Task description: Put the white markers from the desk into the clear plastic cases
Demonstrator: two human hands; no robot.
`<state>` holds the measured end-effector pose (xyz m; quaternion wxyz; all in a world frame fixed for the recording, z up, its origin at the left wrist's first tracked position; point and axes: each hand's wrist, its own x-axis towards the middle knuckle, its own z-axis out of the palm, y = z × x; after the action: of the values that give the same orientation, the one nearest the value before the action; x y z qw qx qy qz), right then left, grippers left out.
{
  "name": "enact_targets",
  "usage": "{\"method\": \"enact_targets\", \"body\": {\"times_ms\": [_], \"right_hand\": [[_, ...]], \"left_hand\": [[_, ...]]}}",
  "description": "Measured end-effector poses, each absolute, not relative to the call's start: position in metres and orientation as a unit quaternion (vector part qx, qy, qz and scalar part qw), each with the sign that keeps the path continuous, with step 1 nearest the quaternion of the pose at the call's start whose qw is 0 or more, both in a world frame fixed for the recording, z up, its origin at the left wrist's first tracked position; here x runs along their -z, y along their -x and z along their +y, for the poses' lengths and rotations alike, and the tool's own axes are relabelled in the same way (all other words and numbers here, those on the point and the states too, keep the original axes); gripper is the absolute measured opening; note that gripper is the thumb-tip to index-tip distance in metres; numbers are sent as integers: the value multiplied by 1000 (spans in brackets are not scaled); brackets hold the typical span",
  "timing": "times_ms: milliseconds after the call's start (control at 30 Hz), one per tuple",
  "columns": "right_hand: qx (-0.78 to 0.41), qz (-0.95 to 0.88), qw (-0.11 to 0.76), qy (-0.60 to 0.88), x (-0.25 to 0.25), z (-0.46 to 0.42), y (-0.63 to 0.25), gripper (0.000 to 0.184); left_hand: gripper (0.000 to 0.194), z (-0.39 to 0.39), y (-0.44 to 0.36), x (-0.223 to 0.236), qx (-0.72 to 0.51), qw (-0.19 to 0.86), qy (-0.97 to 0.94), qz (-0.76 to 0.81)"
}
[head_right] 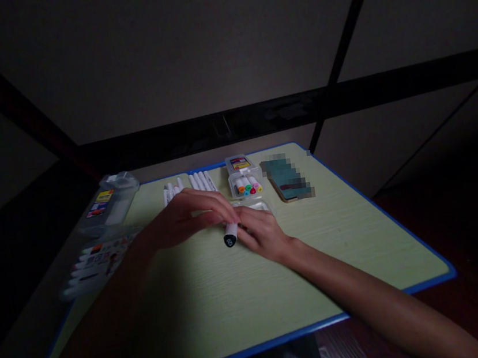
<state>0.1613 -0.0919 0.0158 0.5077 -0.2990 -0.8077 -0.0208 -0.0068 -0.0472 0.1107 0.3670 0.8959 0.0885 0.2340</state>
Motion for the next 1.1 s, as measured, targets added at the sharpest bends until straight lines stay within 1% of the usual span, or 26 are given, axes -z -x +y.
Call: {"method": "enact_targets", "body": {"times_ms": [100,200,267,433,667,833,1100], "right_hand": [[3,-797,520,308,-20,-92,-163,13],[-11,-800,516,307,-18,-92,-162,13],[-16,-802,514,305,-14,-91,-161,13],[-15,-804,505,315,-8,-90,-160,12],[-21,-810,487,328,-12,-91,-158,20],[-39,-815,480,322,-13,-92,-159,20],[-21,-816,478,323,-13,-91,-159,22]], "left_hand": [[19,-46,10,-114,-257,367,-892,62],[28,-46,9,-112,-254,343,-902,60],[29,-47,7,-109,-252,337,-905,68],[21,-49,2,-104,-242,352,-901,73],[7,-48,1,-103,-236,367,-898,64],[9,-47,1,-103,-223,341,-911,64],[11,-48,3,-106,-222,327,-918,34]]}}
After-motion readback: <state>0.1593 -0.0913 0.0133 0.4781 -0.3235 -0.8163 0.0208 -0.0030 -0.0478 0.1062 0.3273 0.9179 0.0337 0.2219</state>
